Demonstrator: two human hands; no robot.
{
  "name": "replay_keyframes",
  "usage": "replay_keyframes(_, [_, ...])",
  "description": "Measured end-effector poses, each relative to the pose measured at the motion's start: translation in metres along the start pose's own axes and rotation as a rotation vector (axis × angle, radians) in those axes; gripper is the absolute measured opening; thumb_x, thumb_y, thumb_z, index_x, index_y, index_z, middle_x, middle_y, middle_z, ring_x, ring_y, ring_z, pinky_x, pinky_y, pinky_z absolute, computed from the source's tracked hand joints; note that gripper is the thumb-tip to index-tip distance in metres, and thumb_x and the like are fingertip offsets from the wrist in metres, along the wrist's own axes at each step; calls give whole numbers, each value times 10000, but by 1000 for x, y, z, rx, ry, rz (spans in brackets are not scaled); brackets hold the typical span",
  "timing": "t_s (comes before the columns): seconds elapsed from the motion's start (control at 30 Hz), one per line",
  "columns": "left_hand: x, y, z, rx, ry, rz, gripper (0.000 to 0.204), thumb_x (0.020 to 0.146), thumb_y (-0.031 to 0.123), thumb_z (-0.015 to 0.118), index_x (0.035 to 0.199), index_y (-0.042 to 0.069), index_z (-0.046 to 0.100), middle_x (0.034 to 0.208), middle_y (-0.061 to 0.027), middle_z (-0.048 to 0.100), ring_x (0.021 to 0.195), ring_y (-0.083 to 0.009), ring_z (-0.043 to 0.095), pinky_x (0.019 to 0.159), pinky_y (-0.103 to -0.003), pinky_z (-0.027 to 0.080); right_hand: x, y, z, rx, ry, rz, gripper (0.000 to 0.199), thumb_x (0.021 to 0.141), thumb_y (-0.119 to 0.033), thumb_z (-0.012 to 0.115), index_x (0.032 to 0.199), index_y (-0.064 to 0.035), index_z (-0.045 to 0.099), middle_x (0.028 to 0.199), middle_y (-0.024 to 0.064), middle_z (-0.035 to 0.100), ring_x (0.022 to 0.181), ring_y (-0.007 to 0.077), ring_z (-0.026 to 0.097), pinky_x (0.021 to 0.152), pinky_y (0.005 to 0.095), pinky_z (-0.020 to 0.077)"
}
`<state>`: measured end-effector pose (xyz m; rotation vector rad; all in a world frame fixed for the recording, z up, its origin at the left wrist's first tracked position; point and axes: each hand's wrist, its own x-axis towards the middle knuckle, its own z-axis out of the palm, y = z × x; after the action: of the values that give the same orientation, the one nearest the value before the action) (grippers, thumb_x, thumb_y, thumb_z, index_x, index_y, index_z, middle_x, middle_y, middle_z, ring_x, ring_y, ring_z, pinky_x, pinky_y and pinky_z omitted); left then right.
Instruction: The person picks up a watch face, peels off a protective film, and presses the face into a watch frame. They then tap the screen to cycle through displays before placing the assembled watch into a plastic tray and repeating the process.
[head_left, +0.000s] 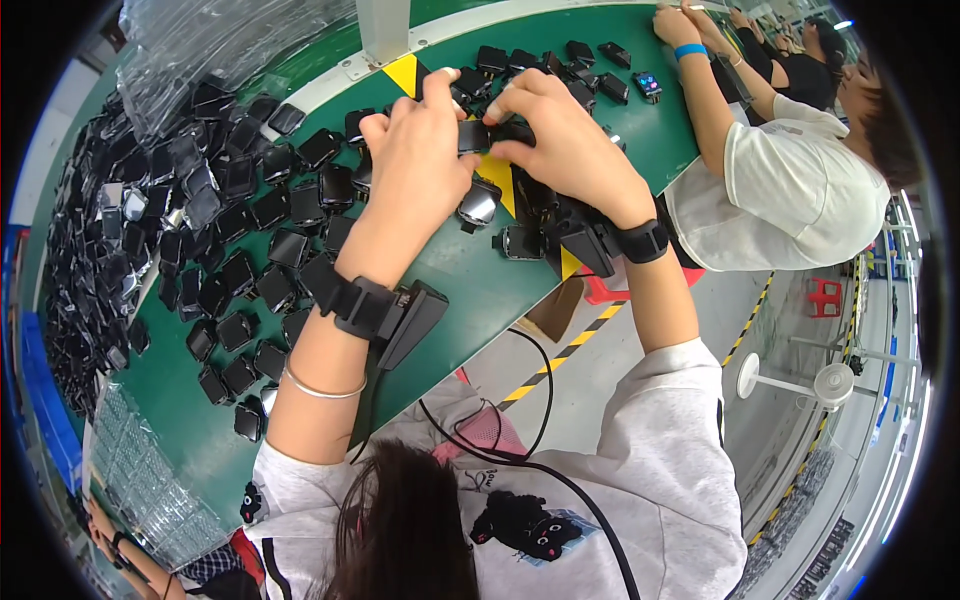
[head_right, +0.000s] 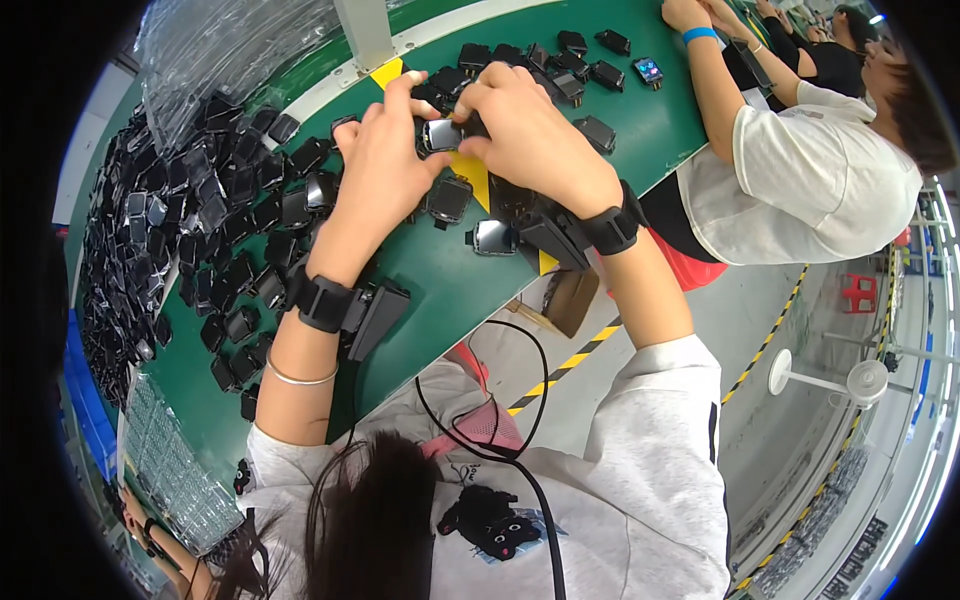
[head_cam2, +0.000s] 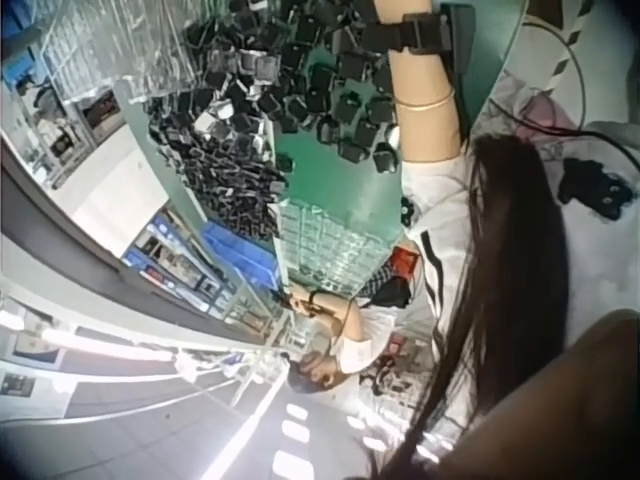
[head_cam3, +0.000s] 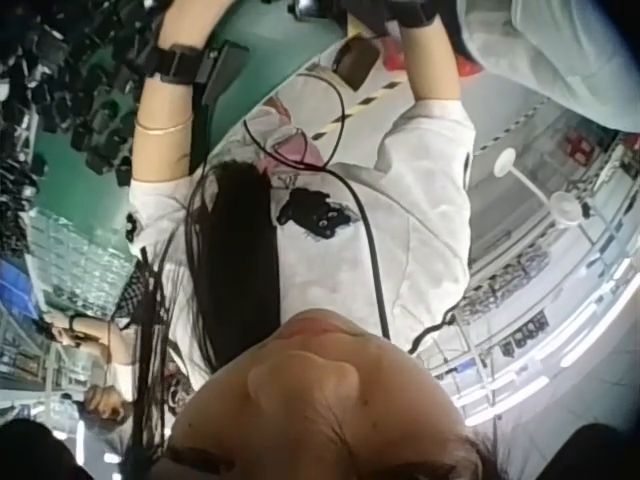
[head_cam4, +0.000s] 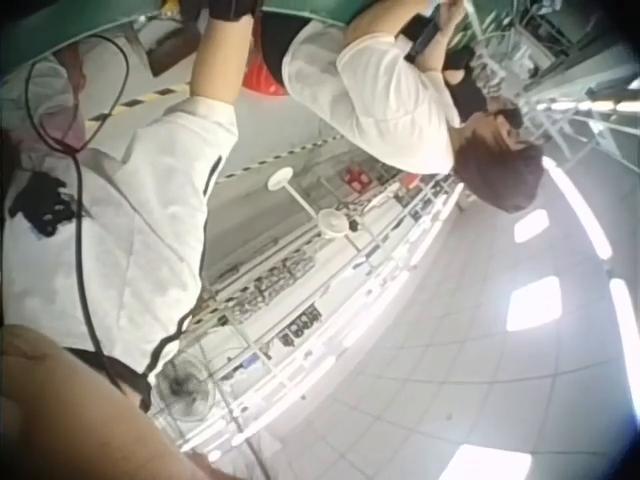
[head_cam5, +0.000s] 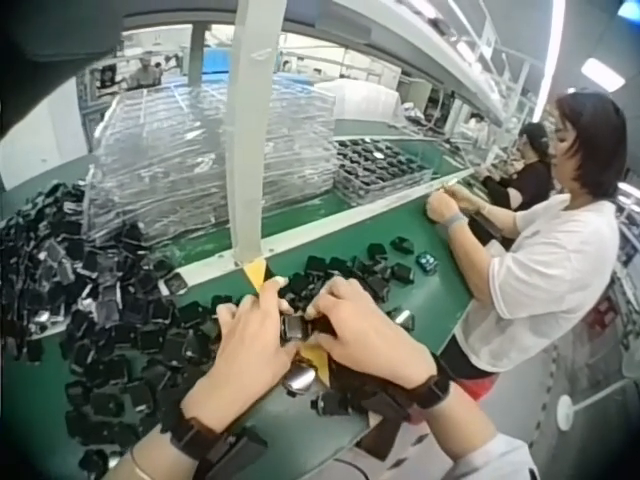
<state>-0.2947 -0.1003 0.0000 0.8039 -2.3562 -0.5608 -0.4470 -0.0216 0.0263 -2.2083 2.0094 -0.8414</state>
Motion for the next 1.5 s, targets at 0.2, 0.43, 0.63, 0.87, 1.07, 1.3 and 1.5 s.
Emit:
replay_keyframes(0.2, [4, -10, -2, -1, -48, 21, 642, 679, 66, 744, 1227, -17, 419, 911, -66, 660, 946, -264, 584, 849, -403, 303, 4, -7, 12, -104, -108, -51, 194, 695, -18, 692, 833, 10, 558, 948, 125, 542, 972, 306, 518, 859, 359, 435])
replay_keyframes(0.43, [9, -4, -5, 111, -98, 75, 632, 658, 38, 736, 1211, -34, 439, 872, -82, 654, 938, -264, 582, 823, -402, 316, 12, 12, 18, 485, 68, 208, 150, 722, 44, 615, 842, 12, 532, 903, 128, 523, 945, 302, 520, 842, 347, 437])
replay_keyframes(0.63, [6, 2, 1, 133, 59, 167, 668, 605, 36, 747, 1202, -22, 452, 896, -102, 640, 961, -262, 537, 821, -396, 318, 6, 18, -19, 438, -108, 293, 146, 757, 61, 547, 897, 21, 540, 884, 123, 498, 894, 277, 522, 780, 348, 438])
replay_keyframes(0.87, [6, 26, 26, 59, 89, 95, 712, 586, 69, 772, 1212, -14, 441, 921, -90, 638, 971, -264, 516, 816, -399, 308, -1, 27, -9, 115, -276, -25, 198, 780, -2, 562, 972, -14, 611, 905, 137, 498, 873, 291, 533, 791, 352, 452])
replay_keyframes(1.07, [3, 23, 29, 46, 23, 54, 740, 589, 105, 796, 1220, -13, 427, 912, -85, 641, 975, -261, 525, 802, -400, 303, -1, 25, -12, 127, -322, 14, 143, 786, -19, 589, 923, 17, 600, 881, 134, 502, 848, 306, 529, 770, 349, 456])
replay_keyframes(1.3, [4, 29, 30, 43, -2, 10, 747, 584, 155, 811, 1206, -15, 434, 821, -83, 644, 921, -256, 556, 778, -400, 297, -9, 32, 10, 186, -94, 25, 115, 815, -52, 611, 870, 38, 564, 864, 120, 554, 780, 266, 567, 730, 336, 470])
replay_keyframes(1.5, [5, 21, 29, 37, -6, -6, 707, 596, 121, 780, 1199, -22, 441, 814, -91, 645, 904, -261, 562, 778, -401, 298, -15, 36, 7, 836, 175, 403, 97, 890, -49, 538, 975, -4, 528, 942, 67, 611, 754, 122, 558, 673, 253, 442])
